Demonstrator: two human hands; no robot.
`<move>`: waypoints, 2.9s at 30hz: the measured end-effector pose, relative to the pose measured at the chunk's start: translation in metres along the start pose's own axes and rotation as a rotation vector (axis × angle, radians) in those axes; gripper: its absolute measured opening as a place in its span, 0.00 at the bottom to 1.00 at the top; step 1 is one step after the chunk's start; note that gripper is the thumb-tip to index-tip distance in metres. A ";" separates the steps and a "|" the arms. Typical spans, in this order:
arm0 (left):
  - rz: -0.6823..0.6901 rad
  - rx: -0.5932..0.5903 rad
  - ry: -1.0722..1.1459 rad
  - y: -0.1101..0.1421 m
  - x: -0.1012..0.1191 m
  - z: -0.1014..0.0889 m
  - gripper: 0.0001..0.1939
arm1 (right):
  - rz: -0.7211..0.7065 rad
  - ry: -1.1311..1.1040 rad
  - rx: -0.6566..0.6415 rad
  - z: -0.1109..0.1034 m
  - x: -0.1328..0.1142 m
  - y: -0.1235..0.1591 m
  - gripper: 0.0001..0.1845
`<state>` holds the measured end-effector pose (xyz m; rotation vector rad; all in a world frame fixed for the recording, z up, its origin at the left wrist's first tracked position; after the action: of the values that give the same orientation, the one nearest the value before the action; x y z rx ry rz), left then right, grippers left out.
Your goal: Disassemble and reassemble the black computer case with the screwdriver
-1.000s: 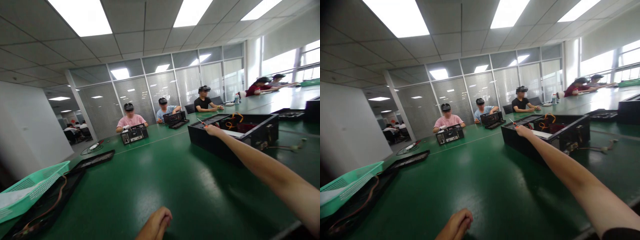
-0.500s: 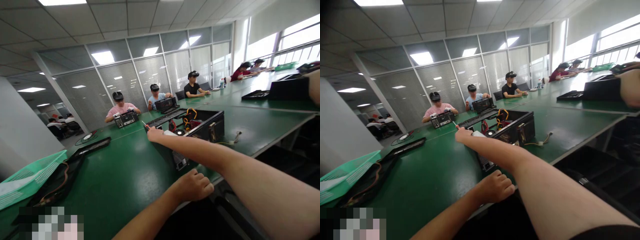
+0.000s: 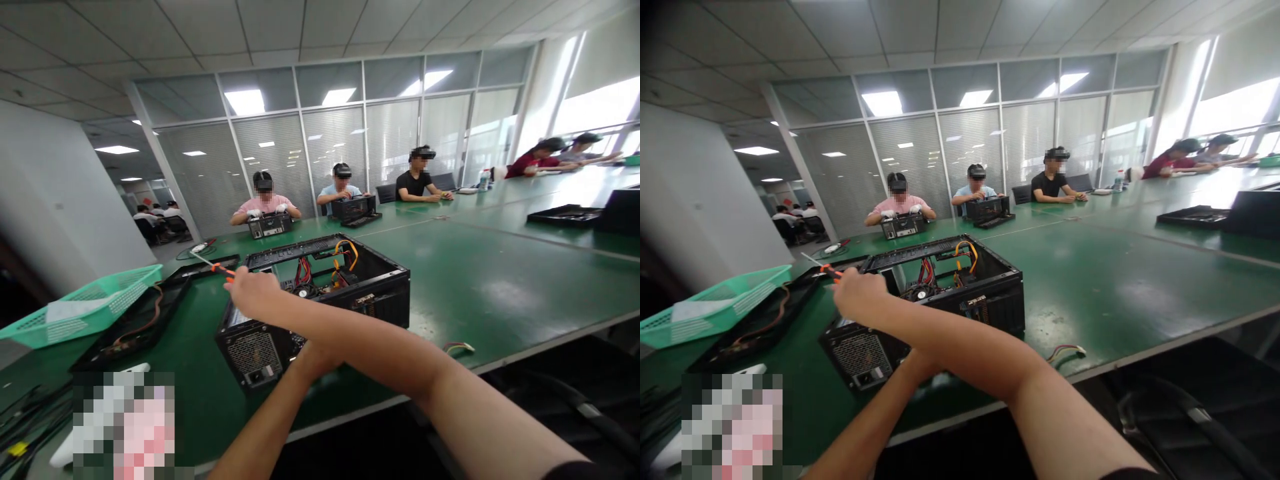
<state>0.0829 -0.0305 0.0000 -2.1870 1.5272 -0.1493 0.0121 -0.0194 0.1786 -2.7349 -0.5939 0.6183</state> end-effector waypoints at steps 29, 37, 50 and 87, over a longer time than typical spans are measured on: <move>-0.390 0.416 -0.063 0.017 -0.083 -0.117 0.06 | 0.002 0.340 0.610 -0.009 0.222 0.035 0.19; -0.466 0.374 -0.326 0.021 -0.077 -0.116 0.04 | -0.022 0.303 0.639 -0.008 0.222 0.035 0.19; -0.221 0.422 -0.363 0.035 -0.099 -0.107 0.07 | -0.277 -0.155 0.738 0.000 0.217 0.079 0.19; -0.136 0.561 -0.408 0.016 -0.102 -0.077 0.07 | -0.463 0.004 0.796 0.005 0.196 0.095 0.08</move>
<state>0.0040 0.0337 0.0785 -1.7338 0.9654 -0.1427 0.2027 -0.0143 0.0731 -1.7841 -0.7455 0.5667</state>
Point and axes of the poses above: each hand's wrist, its own y-axis away from the middle knuckle, its own z-axis out of the palm, x = y × z, the point moved 4 cm from there along -y, towards the middle knuckle, and after that the axes turned 12 degrees about z, right-handed, at the moved point
